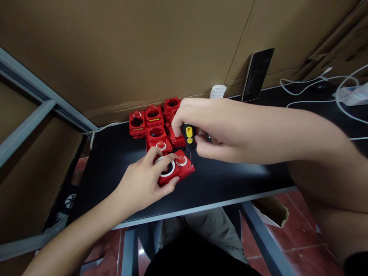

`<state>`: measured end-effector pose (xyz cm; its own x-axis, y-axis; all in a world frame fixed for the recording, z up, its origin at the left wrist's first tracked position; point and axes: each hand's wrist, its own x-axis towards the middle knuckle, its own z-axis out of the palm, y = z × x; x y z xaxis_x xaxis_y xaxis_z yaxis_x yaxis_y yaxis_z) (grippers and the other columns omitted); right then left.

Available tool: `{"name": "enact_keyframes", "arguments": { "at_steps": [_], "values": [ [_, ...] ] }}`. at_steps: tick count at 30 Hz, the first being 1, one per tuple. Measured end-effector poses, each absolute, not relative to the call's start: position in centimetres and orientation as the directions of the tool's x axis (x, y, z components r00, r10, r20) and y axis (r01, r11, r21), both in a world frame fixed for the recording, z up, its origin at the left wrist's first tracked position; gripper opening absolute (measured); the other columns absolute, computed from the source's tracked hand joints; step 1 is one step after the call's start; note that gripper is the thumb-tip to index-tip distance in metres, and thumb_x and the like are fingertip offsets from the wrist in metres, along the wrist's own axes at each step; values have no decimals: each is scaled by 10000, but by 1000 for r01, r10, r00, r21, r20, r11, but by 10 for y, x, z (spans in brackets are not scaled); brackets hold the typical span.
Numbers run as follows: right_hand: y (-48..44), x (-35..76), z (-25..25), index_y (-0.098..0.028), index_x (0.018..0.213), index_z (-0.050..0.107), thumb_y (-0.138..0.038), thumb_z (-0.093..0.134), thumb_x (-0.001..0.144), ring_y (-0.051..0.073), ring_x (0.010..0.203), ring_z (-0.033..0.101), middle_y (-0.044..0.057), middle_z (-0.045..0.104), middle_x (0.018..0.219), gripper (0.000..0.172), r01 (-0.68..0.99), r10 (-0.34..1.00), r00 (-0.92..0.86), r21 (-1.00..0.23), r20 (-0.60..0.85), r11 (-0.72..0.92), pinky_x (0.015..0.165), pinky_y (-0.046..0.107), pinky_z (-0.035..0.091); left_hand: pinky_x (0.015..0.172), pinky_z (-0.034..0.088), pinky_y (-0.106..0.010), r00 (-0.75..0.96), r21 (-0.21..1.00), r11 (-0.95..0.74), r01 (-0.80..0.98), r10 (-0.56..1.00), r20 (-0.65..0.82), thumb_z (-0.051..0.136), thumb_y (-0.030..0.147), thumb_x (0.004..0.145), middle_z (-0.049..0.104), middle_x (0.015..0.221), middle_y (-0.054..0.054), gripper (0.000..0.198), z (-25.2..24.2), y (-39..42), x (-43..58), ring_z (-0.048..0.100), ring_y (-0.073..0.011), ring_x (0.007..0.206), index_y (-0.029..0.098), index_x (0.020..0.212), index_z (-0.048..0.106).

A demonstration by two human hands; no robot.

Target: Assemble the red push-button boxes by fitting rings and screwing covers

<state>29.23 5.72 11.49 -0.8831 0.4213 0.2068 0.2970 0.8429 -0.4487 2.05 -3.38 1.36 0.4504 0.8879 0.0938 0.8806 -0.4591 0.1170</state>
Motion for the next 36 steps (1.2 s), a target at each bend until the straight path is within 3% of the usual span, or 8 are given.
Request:
{"name": "enact_keyframes", "arguments": {
  "at_steps": [3,8,13,19,23,26,30,36],
  "values": [
    [59,290,113,-204,1101,673,-221,628,1070,173,825,518,72,655,1114,58,274,404,-889,-455,218,847,739,318,377,759,698,-414,452,109,-460,881,887,93,701,460,1062,647,1406,-124,518,14,-34,20,783,-256,920,288,1551,689],
    [63,288,110,-219,1160,718,-379,685,1120,180,888,589,50,683,1082,169,239,404,-872,-478,278,845,774,321,429,768,697,-405,452,98,-461,882,886,103,708,462,1063,652,1375,-117,537,12,-34,20,791,-270,957,306,1576,676],
    [62,289,116,-217,1158,678,-372,835,1018,146,837,656,6,756,1044,261,209,441,-870,-645,221,735,727,303,515,759,698,-405,451,118,-459,880,888,91,711,463,1062,651,1358,-115,519,12,-34,19,797,-273,955,298,1554,685],
    [67,294,126,-216,1224,764,-174,688,1035,126,745,692,7,776,958,207,205,389,-919,-770,60,604,621,258,532,769,711,-433,460,105,-471,876,881,112,707,473,1065,660,1437,-142,512,10,-34,19,818,-298,979,264,1533,703],
    [75,294,120,-187,1243,798,-272,736,1057,112,869,666,74,745,1233,214,92,302,-937,-713,173,695,727,239,552,796,718,-437,450,99,-459,883,887,100,707,474,1069,649,1507,-144,519,10,-34,19,820,-302,1013,281,1551,688],
    [75,292,117,-198,1198,818,-419,769,1085,142,935,653,71,749,1180,254,120,335,-922,-680,193,723,789,266,549,785,713,-423,444,100,-452,886,891,95,723,465,1062,667,1432,-129,527,11,-33,20,819,-307,1023,295,1558,684],
    [70,290,121,-203,1294,759,-351,798,1062,150,928,677,52,792,1207,278,155,417,-892,-747,175,646,784,288,559,782,707,-408,443,107,-451,886,892,89,732,459,1062,672,1388,-114,531,12,-33,21,815,-286,996,293,1564,682],
    [77,292,118,-176,1258,756,-175,696,1070,102,707,583,2,739,944,198,138,374,-919,-784,127,605,633,263,451,797,712,-401,447,90,-459,884,886,124,746,462,1052,675,1423,-112,530,10,-34,20,814,-261,967,286,1550,702]
  ]
}}
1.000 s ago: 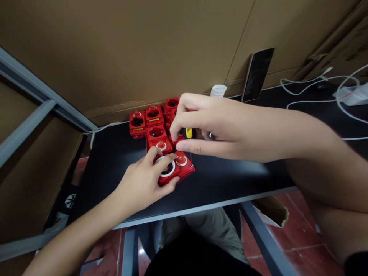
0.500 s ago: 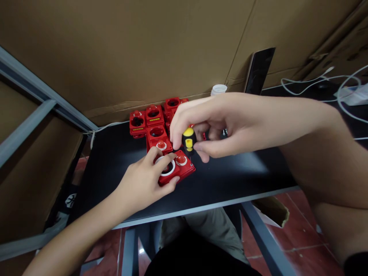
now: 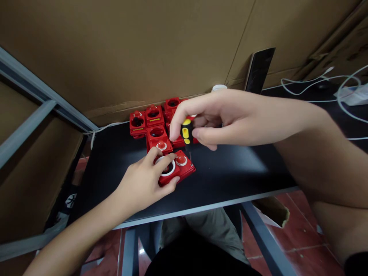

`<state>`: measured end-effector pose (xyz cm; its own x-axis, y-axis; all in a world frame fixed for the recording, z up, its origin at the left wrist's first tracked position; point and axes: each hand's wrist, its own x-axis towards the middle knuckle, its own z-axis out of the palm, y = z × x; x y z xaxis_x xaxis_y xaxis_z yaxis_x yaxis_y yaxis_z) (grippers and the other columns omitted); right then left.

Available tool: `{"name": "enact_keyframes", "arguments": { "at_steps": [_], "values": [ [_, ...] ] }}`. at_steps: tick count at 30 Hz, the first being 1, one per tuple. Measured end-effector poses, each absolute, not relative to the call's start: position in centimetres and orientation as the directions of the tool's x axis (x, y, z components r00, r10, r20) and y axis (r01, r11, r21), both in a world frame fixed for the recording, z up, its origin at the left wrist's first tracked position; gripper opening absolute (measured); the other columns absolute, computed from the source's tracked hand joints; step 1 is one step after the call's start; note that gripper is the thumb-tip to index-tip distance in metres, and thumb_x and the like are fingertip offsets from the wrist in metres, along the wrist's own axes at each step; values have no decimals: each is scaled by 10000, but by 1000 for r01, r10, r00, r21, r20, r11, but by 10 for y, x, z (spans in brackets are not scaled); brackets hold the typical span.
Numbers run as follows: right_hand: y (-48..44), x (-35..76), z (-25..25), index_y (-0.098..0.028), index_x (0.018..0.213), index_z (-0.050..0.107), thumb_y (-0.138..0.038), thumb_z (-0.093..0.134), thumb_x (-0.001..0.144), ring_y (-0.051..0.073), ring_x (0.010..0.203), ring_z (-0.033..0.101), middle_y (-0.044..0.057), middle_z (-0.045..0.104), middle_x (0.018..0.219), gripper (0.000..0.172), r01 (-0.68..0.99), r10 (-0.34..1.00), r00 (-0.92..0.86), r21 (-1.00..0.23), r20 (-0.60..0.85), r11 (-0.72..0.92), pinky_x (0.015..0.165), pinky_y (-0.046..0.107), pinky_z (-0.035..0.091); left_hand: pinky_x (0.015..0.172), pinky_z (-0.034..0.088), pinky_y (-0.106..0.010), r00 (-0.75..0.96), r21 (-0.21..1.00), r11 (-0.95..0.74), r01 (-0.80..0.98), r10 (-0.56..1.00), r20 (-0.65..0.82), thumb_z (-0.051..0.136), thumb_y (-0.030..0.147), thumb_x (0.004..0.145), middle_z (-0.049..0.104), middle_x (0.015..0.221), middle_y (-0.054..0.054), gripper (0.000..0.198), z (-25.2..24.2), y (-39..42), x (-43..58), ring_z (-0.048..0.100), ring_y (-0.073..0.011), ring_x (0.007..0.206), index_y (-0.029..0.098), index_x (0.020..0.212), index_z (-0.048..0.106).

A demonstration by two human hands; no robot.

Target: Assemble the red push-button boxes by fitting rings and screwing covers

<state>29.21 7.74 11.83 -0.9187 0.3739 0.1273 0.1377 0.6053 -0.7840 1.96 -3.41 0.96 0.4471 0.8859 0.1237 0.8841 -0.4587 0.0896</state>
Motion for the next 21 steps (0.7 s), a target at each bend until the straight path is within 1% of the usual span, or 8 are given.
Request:
{"name": "enact_keyframes", "arguments": {
  "at_steps": [2,4,7,9,11,13,18,21],
  "values": [
    [81,291,113,-178,1187,779,-279,735,1100,104,768,579,26,740,1020,141,71,330,-920,-736,213,673,667,253,455,781,717,-416,451,81,-462,883,883,128,747,460,1049,676,1435,-122,546,9,-34,19,820,-277,973,278,1561,700],
    [82,289,109,-194,1199,794,-388,784,1095,125,850,597,45,740,1100,221,38,309,-912,-697,268,716,716,256,482,765,722,-435,455,73,-466,882,881,128,745,456,1048,676,1442,-131,557,9,-34,19,824,-295,979,271,1570,697],
    [78,287,108,-202,1332,740,-351,766,1099,141,894,629,43,740,1116,278,86,384,-891,-738,244,669,737,265,511,756,728,-446,457,82,-468,880,881,125,745,437,1048,683,1405,-125,548,10,-34,20,824,-291,955,263,1566,699],
    [75,288,109,-187,1300,735,-277,729,1093,135,851,614,38,721,1082,226,144,424,-883,-743,202,654,716,269,509,755,729,-443,460,91,-472,877,879,130,752,428,1046,687,1381,-122,538,10,-34,20,824,-283,939,255,1554,707],
    [75,290,111,-178,1230,777,-228,716,1069,120,808,578,44,693,1099,179,151,401,-892,-700,208,698,699,268,494,760,732,-447,464,91,-478,874,875,140,754,427,1045,687,1390,-129,532,10,-34,20,828,-290,953,249,1544,714],
    [77,292,111,-184,1250,815,-205,720,1061,111,817,564,48,681,1141,213,109,349,-903,-651,251,751,717,259,483,772,735,-453,468,89,-483,871,872,146,750,430,1048,686,1417,-137,527,10,-34,20,832,-301,978,246,1541,717],
    [83,290,109,-198,1181,858,-396,780,1103,144,912,597,48,684,1075,227,53,307,-906,-642,291,765,788,273,492,754,730,-448,474,65,-489,870,865,165,758,440,1043,689,1445,-147,553,8,-34,20,842,-318,993,253,1561,708],
    [80,288,112,-200,1195,840,-403,805,1076,160,911,625,45,726,1042,237,66,342,-897,-677,282,733,787,297,519,729,723,-436,471,55,-485,873,867,165,758,436,1039,694,1420,-143,550,8,-34,19,841,-314,968,248,1554,710]
  ]
}}
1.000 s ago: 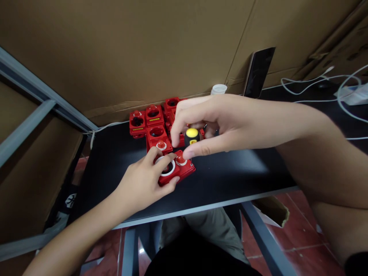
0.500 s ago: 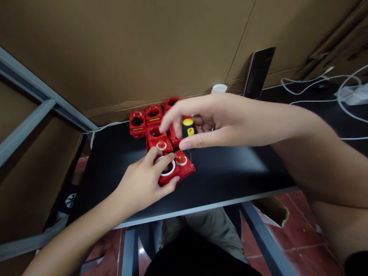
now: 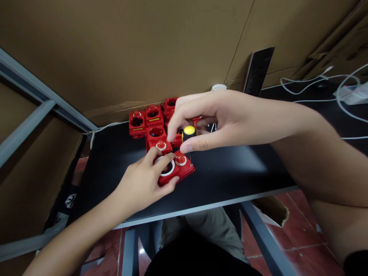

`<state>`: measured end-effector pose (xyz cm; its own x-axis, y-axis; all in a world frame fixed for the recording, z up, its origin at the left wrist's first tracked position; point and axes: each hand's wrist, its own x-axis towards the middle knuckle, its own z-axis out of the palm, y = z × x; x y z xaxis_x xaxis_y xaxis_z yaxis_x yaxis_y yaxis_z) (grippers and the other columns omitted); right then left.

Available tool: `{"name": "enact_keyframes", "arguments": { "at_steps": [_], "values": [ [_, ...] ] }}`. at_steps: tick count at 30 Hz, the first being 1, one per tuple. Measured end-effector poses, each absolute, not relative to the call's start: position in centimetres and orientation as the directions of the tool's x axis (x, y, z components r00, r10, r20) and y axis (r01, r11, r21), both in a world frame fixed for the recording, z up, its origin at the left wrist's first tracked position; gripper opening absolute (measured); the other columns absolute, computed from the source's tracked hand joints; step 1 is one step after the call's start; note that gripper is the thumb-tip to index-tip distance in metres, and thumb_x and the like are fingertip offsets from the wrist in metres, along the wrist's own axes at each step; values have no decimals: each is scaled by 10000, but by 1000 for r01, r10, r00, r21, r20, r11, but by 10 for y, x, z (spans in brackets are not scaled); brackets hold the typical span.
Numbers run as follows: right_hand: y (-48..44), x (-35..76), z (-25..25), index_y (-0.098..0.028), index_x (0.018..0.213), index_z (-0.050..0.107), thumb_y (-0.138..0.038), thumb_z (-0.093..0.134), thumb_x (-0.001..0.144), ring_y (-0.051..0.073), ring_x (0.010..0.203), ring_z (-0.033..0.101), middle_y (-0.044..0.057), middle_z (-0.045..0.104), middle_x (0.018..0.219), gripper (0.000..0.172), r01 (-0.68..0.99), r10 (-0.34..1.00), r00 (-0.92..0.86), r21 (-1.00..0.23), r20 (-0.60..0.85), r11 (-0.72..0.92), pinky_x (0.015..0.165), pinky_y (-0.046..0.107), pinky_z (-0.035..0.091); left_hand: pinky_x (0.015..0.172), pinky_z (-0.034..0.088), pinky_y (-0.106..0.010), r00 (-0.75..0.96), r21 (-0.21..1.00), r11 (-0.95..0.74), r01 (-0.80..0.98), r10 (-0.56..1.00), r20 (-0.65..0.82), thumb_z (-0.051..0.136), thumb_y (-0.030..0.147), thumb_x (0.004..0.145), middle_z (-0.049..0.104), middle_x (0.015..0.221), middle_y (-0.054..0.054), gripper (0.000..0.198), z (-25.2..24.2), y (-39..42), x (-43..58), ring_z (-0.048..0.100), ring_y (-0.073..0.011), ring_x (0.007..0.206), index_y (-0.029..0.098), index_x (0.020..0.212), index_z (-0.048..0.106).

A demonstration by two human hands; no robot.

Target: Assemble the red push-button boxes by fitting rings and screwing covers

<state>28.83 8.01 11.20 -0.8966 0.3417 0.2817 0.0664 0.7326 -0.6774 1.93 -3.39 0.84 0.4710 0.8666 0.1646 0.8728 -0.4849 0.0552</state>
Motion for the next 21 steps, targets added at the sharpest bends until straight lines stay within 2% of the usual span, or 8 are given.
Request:
{"name": "enact_keyframes", "arguments": {
  "at_steps": [4,7,10,12,14,16,18,21],
  "values": [
    [74,289,120,-247,1206,830,-288,796,1025,169,909,670,24,794,1069,188,121,420,-876,-733,238,669,759,307,548,771,722,-419,459,75,-471,879,878,135,752,440,1044,694,1396,-123,529,10,-35,19,829,-284,963,254,1537,707],
    [74,291,123,-257,1185,830,-183,723,1007,168,935,670,20,807,1132,220,125,392,-895,-724,214,679,775,301,539,782,717,-398,449,76,-460,884,884,127,751,448,1044,691,1403,-115,530,10,-35,20,825,-268,964,268,1540,700],
    [77,292,119,-208,1252,795,-97,652,1014,159,965,654,59,769,1258,299,102,347,-910,-689,227,717,793,290,519,775,717,-398,447,71,-458,886,885,127,748,450,1044,693,1408,-119,534,11,-35,21,827,-272,966,268,1543,700],
    [80,292,114,-183,1291,788,-127,630,1073,164,1012,649,84,738,1296,275,89,325,-914,-663,242,743,840,293,512,771,723,-414,448,73,-459,886,885,130,743,449,1046,691,1432,-128,532,11,-34,21,831,-286,976,263,1543,703],
    [82,291,110,-187,1285,811,-254,655,1136,181,1061,641,86,726,1262,226,79,309,-914,-633,263,771,908,312,503,783,732,-440,451,76,-462,884,884,127,738,450,1051,682,1470,-140,537,11,-34,21,837,-307,1004,263,1552,701],
    [83,290,108,-203,1241,842,-391,693,1151,188,1057,628,69,719,1172,257,80,298,-915,-602,271,794,931,326,486,807,739,-463,453,78,-463,883,883,122,736,455,1054,668,1499,-150,554,11,-34,21,839,-325,1037,266,1573,693],
    [83,289,108,-216,1212,854,-449,714,1142,177,1001,613,46,711,1090,281,87,290,-921,-589,259,803,887,319,467,824,742,-470,450,78,-459,885,886,112,735,459,1055,668,1494,-154,573,11,-33,21,838,-331,1049,269,1593,682],
    [80,290,113,-216,1203,841,-445,735,1118,163,925,604,37,732,1069,267,108,311,-920,-610,237,785,806,306,449,815,740,-463,445,74,-453,888,889,102,726,459,1056,687,1432,-149,572,11,-33,22,833,-317,1016,261,1591,682]
  ]
}}
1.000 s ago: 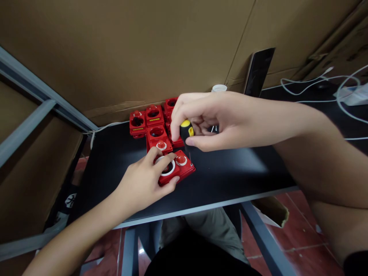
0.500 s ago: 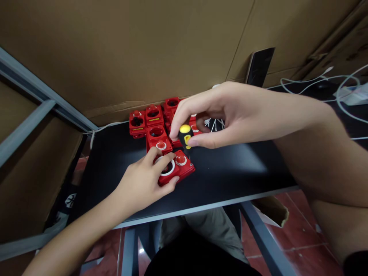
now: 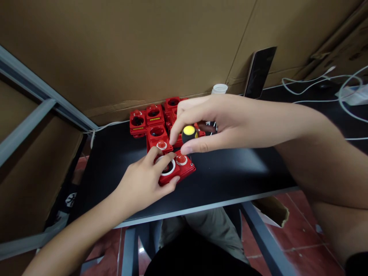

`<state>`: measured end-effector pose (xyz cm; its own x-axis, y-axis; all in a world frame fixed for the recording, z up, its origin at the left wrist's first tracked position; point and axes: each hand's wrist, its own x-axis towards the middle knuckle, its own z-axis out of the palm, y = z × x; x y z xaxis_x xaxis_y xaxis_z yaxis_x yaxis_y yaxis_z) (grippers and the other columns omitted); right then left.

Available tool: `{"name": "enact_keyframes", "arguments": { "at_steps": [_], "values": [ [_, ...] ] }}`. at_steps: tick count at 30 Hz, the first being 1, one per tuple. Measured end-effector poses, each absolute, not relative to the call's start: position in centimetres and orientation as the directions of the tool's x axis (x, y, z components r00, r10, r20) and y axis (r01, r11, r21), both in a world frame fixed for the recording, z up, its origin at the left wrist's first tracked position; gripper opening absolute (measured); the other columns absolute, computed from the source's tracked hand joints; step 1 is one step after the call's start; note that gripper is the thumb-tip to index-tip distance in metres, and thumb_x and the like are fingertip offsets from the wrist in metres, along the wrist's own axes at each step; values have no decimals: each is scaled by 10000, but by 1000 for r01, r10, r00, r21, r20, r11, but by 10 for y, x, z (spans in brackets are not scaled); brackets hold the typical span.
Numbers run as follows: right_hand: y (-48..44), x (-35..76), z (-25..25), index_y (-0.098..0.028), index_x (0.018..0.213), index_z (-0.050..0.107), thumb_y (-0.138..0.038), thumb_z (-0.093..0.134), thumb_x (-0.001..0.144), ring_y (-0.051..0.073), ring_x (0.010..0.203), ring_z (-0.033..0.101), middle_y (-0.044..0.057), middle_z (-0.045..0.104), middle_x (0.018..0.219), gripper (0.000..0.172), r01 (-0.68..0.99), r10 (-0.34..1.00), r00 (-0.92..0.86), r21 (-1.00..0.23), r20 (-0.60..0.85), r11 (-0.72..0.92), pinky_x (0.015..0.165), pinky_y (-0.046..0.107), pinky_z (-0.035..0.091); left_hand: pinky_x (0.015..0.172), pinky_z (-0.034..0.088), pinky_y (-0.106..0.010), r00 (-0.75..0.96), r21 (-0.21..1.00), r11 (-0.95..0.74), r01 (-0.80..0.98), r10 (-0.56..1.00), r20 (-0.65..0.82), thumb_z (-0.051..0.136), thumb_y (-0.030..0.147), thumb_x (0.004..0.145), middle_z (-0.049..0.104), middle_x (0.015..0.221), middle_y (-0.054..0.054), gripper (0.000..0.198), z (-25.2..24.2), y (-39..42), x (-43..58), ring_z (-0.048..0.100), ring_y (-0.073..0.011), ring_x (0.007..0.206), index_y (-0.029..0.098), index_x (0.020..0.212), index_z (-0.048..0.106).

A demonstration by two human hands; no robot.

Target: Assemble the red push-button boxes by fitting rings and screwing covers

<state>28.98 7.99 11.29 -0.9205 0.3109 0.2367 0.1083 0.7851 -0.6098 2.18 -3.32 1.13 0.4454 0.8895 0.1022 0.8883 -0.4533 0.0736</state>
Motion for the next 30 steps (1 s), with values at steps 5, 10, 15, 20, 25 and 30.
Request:
{"name": "enact_keyframes", "arguments": {
  "at_steps": [5,10,15,20,25,30],
  "values": [
    [73,293,121,-223,1272,785,-270,733,1033,158,793,572,23,741,1030,248,182,424,-881,-674,212,716,706,327,460,795,727,-420,448,83,-458,885,887,110,718,442,1056,692,1403,-127,525,12,-34,22,818,-270,955,254,1546,696],
    [75,291,114,-219,1231,766,-191,682,1018,128,753,527,10,724,1045,230,144,372,-906,-680,201,719,663,295,433,799,724,-415,444,80,-454,888,889,112,725,435,1047,674,1422,-127,530,12,-35,21,816,-270,972,259,1546,688],
    [76,285,106,-198,1325,702,-419,715,1111,137,798,561,23,736,1058,308,147,405,-889,-708,211,691,683,287,430,762,713,-398,435,59,-441,896,896,91,725,442,1048,667,1461,-134,550,13,-34,22,826,-295,1019,281,1571,677],
    [78,288,106,-229,1168,791,-261,725,1067,141,896,597,42,697,1140,125,136,353,-904,-622,240,771,738,260,478,733,706,-397,440,54,-446,893,893,97,736,431,1043,687,1398,-127,542,13,-35,22,819,-281,950,266,1557,688],
    [76,291,108,-219,1377,698,-149,719,988,129,784,536,5,681,1032,396,145,388,-901,-711,192,688,644,279,443,733,698,-369,441,47,-447,894,892,98,743,426,1044,682,1418,-123,532,13,-35,23,815,-262,950,276,1551,683],
    [71,288,111,-202,1304,645,-66,698,924,109,746,513,4,695,1086,408,116,421,-892,-816,165,566,630,285,450,735,701,-377,447,52,-454,890,888,106,763,421,1038,676,1412,-122,536,13,-36,22,816,-268,960,277,1549,683]
  ]
}}
